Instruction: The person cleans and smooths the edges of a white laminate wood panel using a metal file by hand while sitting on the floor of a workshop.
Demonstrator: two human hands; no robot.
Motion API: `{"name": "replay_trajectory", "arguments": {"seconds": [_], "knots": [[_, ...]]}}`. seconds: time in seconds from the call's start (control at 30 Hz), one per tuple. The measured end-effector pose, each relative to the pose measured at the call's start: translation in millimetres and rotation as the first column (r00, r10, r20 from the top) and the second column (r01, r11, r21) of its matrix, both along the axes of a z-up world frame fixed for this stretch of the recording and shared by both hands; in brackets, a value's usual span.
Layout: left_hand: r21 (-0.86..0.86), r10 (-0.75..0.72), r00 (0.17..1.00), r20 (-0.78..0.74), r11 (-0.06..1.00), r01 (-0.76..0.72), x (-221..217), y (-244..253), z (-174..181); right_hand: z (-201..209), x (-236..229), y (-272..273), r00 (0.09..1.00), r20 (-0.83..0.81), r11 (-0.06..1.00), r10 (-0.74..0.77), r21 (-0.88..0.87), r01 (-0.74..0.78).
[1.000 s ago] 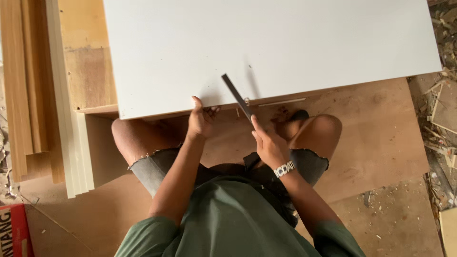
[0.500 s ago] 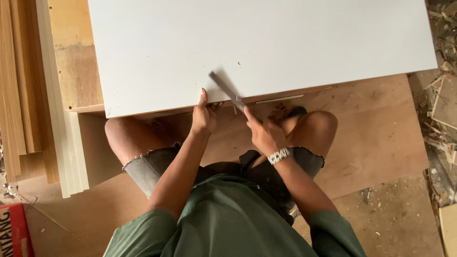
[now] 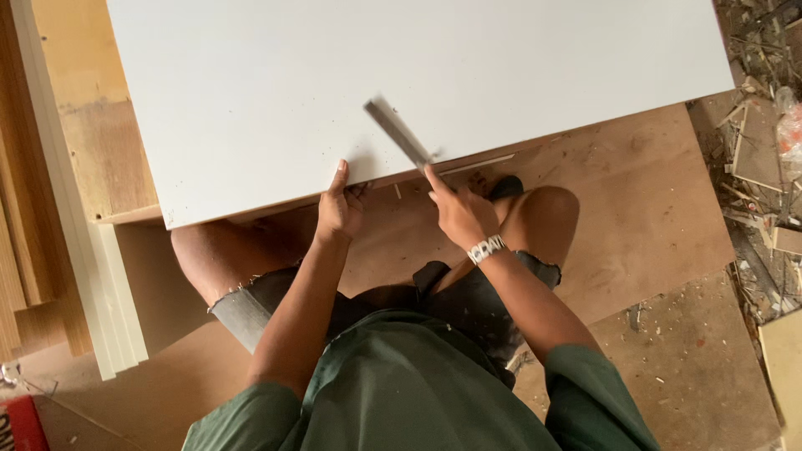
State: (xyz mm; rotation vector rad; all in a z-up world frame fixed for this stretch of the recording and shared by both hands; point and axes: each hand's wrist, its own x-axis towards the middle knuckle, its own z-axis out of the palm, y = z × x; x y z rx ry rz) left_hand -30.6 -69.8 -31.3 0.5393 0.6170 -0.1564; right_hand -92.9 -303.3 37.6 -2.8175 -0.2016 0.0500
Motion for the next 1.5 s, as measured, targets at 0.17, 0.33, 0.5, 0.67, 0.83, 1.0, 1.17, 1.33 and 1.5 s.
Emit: {"name": "replay_trajectory", "arguments": {"seconds": [0.17, 0.33, 0.5, 0.67, 0.83, 1.0, 1.17, 1.33, 1.5], "knots": [[0.01, 0.032, 0.999, 0.009, 0.999, -0.032, -4.8, -3.4, 38.5, 38.6, -1.6, 5.9, 0.999, -0.042, 0.995, 0.011, 0.095, -0.007], [0.066, 0.081, 0.995, -0.065, 0.995, -0.076, -12.1, -30.7, 19.7, 24.0, -68.2, -18.0, 0.999, -0.035, 0.999, -0.03, 0.02, 0.031], [0.056, 0.023, 0.995, -0.1, 0.998, -0.018, -6.0, -79.5, 39.0, 23.3, -94.1, -29.2, 0.995, -0.1, 1.0, 0.011, -0.014, -0.012], [-0.017, 0.057, 0.998, -0.036, 0.998, -0.057, -2.2, -73.4, 7.0, 24.6, -20.6, -35.1, 0.993, -0.11, 0.999, -0.053, -0.007, 0.053], [0.017, 0.008, 1.0, 0.021, 1.0, -0.009, 7.8, -73.7, 20.8, 35.5, 8.1, -40.9, 0.982, -0.142, 0.984, -0.125, 0.109, 0.141], [0.013, 0.07, 0.994, -0.084, 0.998, -0.069, -1.7, -75.3, 44.3, 7.9, -86.4, -49.4, 0.992, -0.123, 0.997, 0.021, -0.068, -0.03], [0.023, 0.043, 0.996, -0.079, 0.999, -0.042, -2.3, -69.0, 6.9, 10.0, -16.9, -63.1, 0.969, -0.223, 0.979, -0.105, 0.149, 0.141], [0.016, 0.075, 0.995, -0.067, 0.997, -0.075, 2.8, -73.0, 25.7, 41.2, 19.8, -54.2, 0.959, -0.204, 0.974, -0.198, 0.072, 0.217], [-0.144, 0.125, 0.953, -0.278, 0.975, -0.17, 5.5, -62.9, 60.1, -6.1, -22.2, -47.3, 0.924, 0.272, 0.959, -0.269, 0.158, 0.233]]}}
